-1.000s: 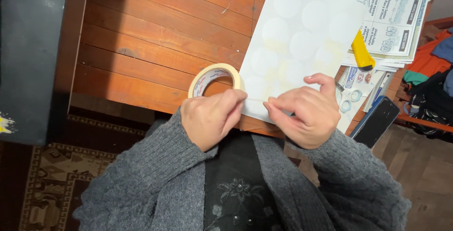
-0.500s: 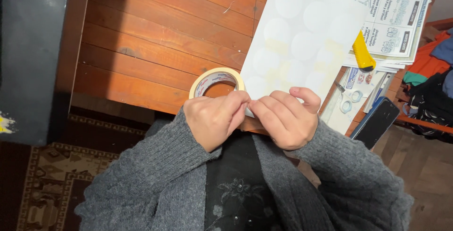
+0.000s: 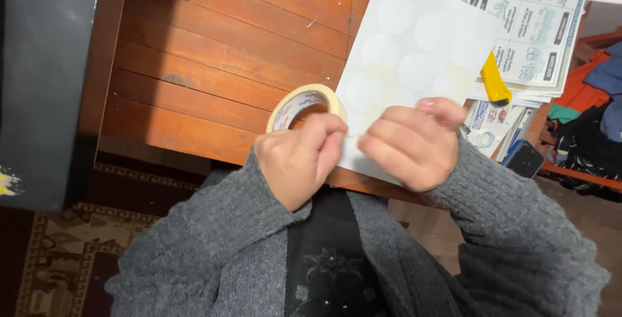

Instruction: Applying strips of masking tape to a paper template with circular cutouts

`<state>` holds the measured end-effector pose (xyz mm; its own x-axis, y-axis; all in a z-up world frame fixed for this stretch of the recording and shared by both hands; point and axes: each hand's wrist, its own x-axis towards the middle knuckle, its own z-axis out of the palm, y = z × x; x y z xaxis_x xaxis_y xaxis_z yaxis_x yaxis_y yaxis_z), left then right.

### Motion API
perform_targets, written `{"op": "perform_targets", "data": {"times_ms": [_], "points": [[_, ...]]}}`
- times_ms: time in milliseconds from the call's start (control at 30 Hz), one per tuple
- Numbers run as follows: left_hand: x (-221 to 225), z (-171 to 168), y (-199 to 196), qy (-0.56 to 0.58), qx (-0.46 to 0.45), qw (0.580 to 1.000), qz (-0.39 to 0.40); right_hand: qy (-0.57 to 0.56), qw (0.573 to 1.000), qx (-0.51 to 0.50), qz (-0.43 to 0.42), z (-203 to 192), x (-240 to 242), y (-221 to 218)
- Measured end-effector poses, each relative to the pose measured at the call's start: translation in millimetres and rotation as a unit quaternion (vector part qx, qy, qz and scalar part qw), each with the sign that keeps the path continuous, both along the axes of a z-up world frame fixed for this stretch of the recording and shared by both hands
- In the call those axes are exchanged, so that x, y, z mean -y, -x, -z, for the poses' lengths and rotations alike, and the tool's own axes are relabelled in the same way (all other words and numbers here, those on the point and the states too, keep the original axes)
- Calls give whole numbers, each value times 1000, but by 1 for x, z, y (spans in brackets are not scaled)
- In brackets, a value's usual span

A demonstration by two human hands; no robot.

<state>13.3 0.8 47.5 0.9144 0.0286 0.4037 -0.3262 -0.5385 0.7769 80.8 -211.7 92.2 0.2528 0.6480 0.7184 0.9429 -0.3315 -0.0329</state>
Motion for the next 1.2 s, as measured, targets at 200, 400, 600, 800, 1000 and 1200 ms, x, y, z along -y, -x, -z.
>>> {"op": "perform_targets", "data": {"times_ms": [200,400,600,800,1000,1200], "points": [[-9,13,-14,-105,49,993,-22,153,957,-248,8,-22,40,-71],[13,56,-25,-285,110,950,-56,343,837,-425,24,-38,-21,-122],[16,70,-29,-309,37,950,-28,529,602,-563,200,-52,-75,-133],[14,72,-31,-318,44,947,-13,518,617,-580,121,-19,-65,-145],[14,71,-33,-326,34,945,-14,563,670,-482,37,5,-42,-153],[14,72,-33,-314,27,949,-4,562,680,-471,11,8,-41,-155]]}}
